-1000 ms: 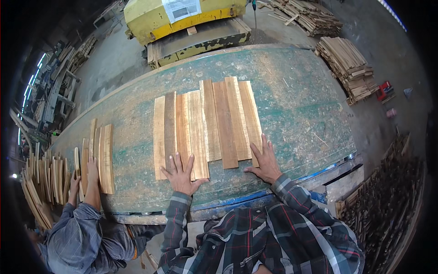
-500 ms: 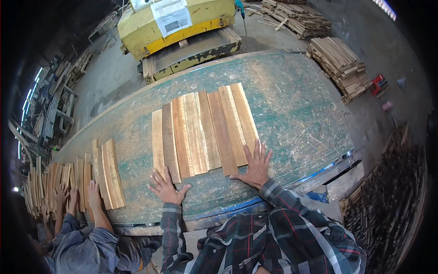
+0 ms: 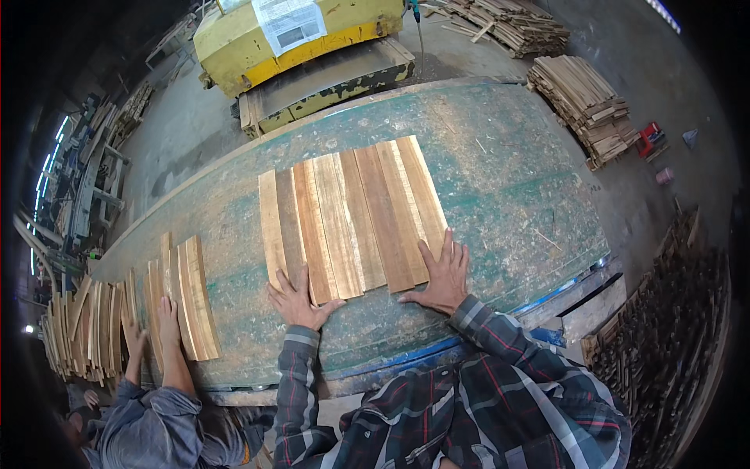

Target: The person arranges, flips, and aligns wooden planks on a work table by hand, and feeds batches of planks into a woodworking machine.

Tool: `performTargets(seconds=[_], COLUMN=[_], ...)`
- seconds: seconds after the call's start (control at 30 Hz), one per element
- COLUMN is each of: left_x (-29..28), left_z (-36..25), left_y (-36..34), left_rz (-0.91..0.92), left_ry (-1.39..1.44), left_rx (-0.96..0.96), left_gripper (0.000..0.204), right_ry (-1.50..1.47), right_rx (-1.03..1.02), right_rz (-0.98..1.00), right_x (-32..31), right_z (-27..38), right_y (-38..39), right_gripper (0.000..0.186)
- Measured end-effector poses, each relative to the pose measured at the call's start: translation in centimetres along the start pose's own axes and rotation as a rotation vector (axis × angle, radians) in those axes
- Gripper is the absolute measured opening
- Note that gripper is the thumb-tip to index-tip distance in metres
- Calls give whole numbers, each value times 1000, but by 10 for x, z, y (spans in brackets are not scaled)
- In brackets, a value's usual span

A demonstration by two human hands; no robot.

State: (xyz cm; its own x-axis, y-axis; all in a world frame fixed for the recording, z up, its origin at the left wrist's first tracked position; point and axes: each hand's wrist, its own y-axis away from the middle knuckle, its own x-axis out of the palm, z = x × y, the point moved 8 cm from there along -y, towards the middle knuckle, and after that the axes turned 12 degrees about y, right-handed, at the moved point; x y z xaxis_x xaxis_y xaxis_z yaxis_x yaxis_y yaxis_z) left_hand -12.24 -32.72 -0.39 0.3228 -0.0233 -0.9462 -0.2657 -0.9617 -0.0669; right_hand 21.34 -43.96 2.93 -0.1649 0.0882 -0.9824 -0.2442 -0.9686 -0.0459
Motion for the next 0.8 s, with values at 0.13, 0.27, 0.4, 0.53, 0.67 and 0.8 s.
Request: performTargets(seconds=[0.13, 0.27, 0.4, 0.53, 0.67, 0.8], left_x=[12, 13, 20, 24, 30, 32], left_z=[-25, -57, -89, -87, -95, -96], left_y=[-2, -10, -34, -65, -129, -240], left_rz=[-40, -57, -19, -52, -6, -99], left_ry=[83, 105, -2, 42, -5, -45], left_rx=[18, -29, 38, 38, 51, 53], left_gripper=[130, 130, 123, 117, 118, 115], right_ry=[5, 104, 139, 92, 91, 104], right_rx=[11, 7, 6, -61, -72, -111], right_rz=[-37, 72, 192, 128, 160, 101], right_x=[2, -5, 2, 2, 11, 26], right_z=[-16, -32, -49, -56, -61, -65], right_y=[-12, -36, -68, -108, -174, -283], right_gripper=[131, 126, 117, 113, 115, 121])
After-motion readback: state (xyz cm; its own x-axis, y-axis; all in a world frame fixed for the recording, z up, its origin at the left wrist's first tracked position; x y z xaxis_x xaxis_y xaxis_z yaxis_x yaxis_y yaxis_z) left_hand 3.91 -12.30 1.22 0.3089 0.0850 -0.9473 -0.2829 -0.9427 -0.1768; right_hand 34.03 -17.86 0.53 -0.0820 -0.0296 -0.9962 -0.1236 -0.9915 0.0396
